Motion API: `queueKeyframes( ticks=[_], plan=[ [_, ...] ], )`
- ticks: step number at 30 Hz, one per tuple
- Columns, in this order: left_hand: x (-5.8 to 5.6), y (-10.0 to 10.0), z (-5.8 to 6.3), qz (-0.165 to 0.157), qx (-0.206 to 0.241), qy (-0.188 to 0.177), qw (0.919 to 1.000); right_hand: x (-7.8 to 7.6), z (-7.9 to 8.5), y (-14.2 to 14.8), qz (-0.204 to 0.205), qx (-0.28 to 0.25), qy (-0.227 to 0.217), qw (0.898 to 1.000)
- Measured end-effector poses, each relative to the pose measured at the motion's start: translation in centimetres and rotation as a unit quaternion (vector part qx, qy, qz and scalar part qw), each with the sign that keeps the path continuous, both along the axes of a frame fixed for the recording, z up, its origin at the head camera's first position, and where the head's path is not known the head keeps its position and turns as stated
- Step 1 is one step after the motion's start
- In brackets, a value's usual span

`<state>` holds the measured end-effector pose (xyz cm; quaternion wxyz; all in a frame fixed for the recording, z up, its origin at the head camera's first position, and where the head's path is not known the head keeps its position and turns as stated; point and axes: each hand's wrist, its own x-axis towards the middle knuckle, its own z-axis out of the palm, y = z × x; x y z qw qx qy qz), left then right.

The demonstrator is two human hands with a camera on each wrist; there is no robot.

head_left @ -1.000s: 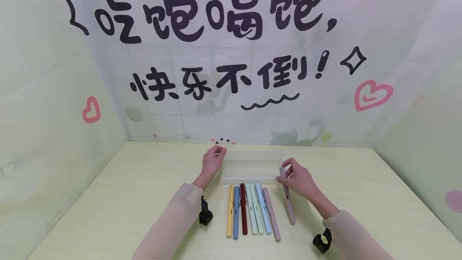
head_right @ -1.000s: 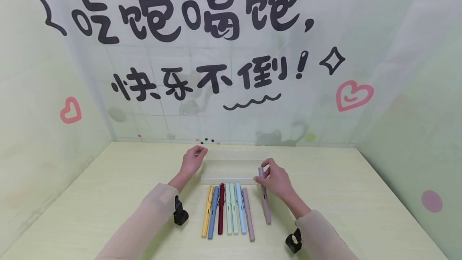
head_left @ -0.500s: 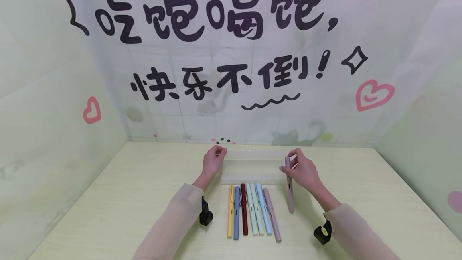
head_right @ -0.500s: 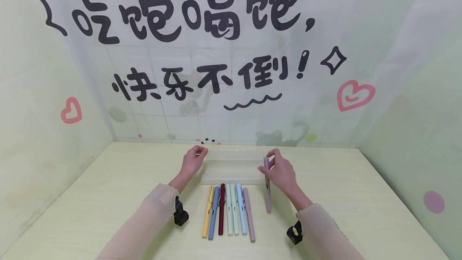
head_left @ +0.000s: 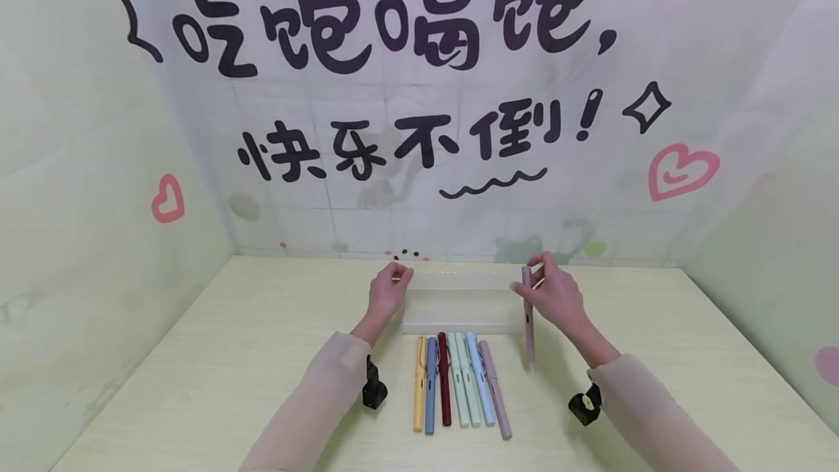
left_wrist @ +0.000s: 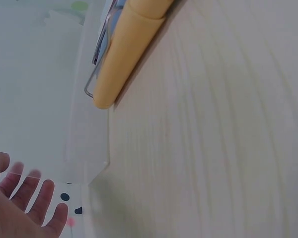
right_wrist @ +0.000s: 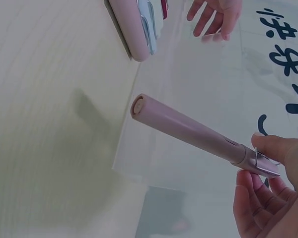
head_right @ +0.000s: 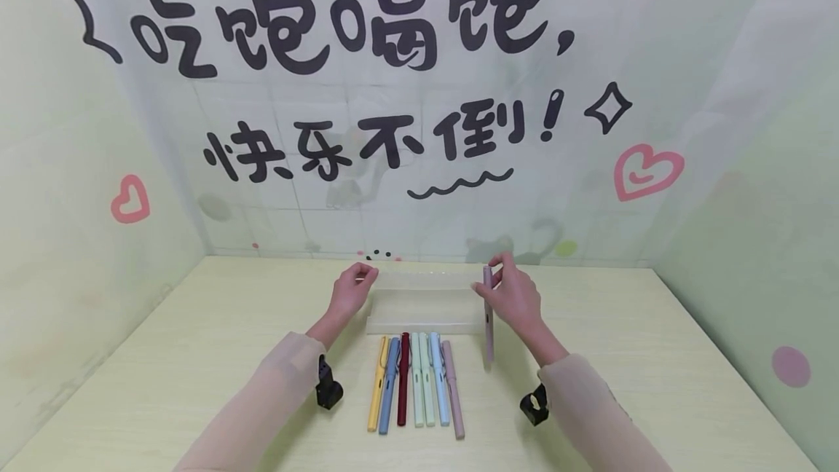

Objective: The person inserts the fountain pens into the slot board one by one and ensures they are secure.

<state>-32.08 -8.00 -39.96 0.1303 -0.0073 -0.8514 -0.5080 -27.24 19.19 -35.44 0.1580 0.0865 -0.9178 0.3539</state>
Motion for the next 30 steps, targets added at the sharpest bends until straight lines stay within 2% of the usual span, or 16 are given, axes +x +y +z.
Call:
queueKeyframes(
  ticks=[12, 30],
  plan=[
    [0.0, 0.0, 0.1, 0.002, 0.005, -0.012, 0.9999, -1.2, 1.6, -0.3, -0.019, 0.006, 0.033, 0.999],
    [-0.3, 0.0, -0.2, 0.001, 0.002, -0.006, 1.0, -2.9, 1.8, -0.3, -0.052, 0.0, 0.06, 0.997]
  ],
)
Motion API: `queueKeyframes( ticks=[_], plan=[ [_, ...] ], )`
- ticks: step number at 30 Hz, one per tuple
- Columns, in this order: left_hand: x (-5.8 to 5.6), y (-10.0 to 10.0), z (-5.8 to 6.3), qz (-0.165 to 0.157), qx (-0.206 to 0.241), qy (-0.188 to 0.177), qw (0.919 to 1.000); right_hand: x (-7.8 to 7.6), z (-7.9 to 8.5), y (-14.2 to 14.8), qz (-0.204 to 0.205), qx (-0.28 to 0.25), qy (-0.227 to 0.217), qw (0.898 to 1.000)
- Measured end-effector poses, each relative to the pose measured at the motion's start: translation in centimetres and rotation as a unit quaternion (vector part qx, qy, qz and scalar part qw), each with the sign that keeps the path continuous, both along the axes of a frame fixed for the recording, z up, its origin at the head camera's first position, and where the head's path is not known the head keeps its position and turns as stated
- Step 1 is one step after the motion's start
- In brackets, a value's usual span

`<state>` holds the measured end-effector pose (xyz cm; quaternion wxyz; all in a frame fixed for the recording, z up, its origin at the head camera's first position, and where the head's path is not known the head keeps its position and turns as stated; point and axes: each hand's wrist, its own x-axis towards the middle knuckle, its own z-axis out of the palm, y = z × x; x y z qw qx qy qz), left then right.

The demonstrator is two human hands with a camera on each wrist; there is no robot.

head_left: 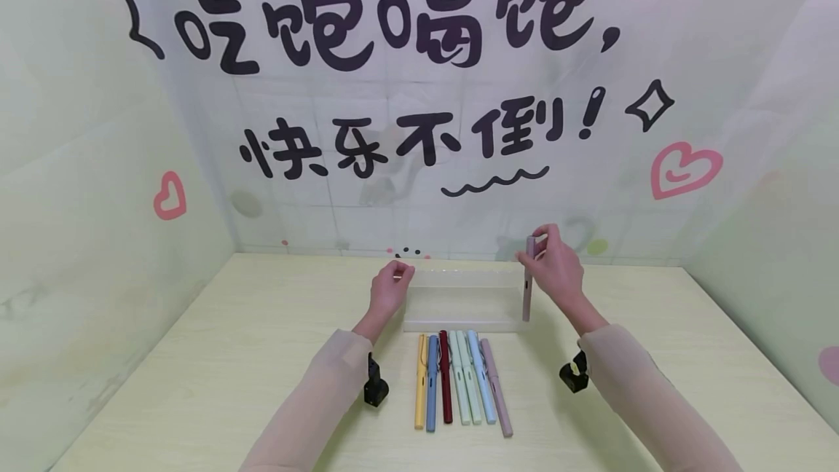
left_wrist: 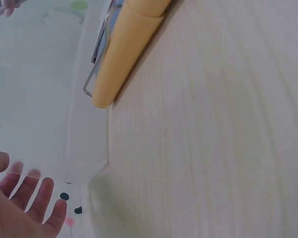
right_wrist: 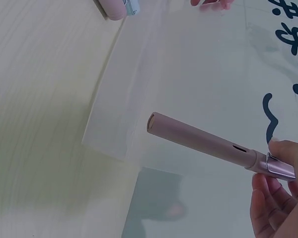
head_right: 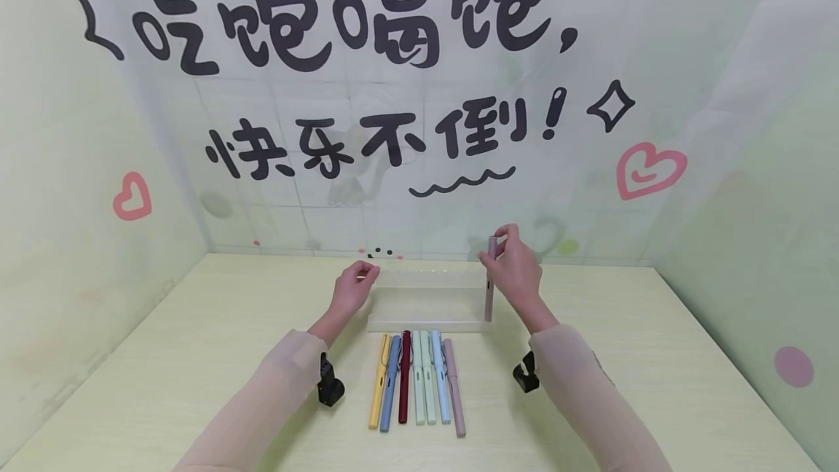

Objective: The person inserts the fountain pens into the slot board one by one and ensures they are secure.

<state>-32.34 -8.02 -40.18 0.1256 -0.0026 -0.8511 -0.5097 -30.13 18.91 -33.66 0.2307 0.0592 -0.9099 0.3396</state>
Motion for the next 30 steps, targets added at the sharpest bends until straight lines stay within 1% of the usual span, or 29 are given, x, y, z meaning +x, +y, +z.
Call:
queueKeyframes(
  ticks=[9, 19, 24, 30],
  plan=[
    [0.0, 0.0, 0.1, 0.002, 0.002, -0.003, 1.0, -0.8, -0.5, 0.1, -0.016, -0.004, 0.026, 1.0],
    [0.2, 0.0, 0.2, -0.001, 0.001, 0.0, 1.0, -1.1, -1.1, 0.0, -0.021, -0.002, 0.039, 0.999],
    [0.2, 0.0, 0.1, 0.0, -0.002, 0.001, 1.0, -1.2, -1.6, -0.1, -0.02, 0.003, 0.036, 0.999],
    [0.0, -0.1, 0.0, 0.0, -0.001, 0.001, 1.0, -1.3, -2.2, -0.1, -0.013, 0.002, 0.017, 1.0]
  ],
)
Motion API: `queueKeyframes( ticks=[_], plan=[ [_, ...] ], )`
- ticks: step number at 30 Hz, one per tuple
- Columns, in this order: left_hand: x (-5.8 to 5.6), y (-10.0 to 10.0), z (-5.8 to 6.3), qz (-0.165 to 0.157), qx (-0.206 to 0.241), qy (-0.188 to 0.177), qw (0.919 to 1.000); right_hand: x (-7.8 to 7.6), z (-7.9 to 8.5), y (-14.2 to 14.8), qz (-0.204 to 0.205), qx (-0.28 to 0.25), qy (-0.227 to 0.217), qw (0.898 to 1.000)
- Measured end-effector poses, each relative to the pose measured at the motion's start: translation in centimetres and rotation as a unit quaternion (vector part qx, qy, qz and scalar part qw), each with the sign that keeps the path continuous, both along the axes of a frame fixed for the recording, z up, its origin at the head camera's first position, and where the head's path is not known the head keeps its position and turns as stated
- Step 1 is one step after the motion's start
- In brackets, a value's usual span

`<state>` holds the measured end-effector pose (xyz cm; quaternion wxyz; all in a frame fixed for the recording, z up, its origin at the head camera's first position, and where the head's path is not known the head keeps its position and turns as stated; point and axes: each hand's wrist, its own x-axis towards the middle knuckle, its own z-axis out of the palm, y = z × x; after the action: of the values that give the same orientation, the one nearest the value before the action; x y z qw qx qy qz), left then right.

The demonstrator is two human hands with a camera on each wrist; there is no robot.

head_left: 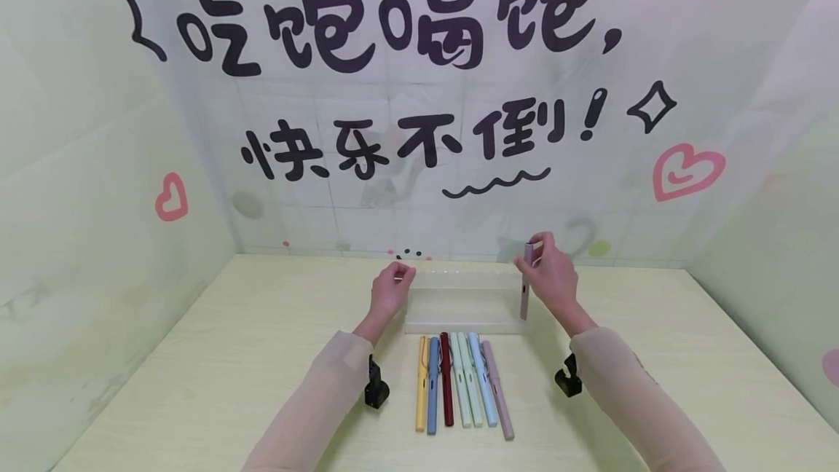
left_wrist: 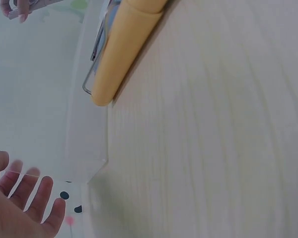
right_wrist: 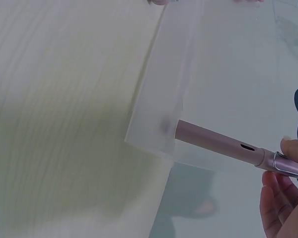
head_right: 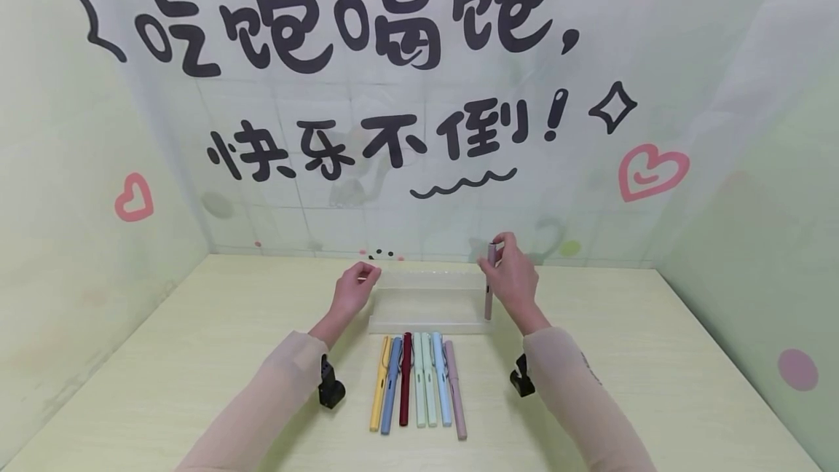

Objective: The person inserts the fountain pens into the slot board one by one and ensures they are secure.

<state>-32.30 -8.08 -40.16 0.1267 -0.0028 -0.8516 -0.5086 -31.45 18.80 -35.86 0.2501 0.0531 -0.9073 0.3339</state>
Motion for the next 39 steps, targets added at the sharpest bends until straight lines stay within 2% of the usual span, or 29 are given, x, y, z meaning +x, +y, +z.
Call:
queueKeyframes(
  ticks=[18, 26, 39],
  plan=[
    [0.0, 0.1, -0.1, 0.004, 0.0, 0.0, 1.0, 0.0, -0.8, 0.4, 0.053, 0.016, -0.016, 0.998],
    [0.1, 0.0, 0.1, 0.002, 0.005, 0.006, 1.0, 0.0, -0.6, 0.9, 0.085, -0.003, -0.024, 0.996],
    [0.0, 0.1, 0.0, 0.005, 0.001, 0.002, 1.0, -0.7, -1.4, 1.4, 0.104, -0.005, 0.004, 0.995]
  ],
)
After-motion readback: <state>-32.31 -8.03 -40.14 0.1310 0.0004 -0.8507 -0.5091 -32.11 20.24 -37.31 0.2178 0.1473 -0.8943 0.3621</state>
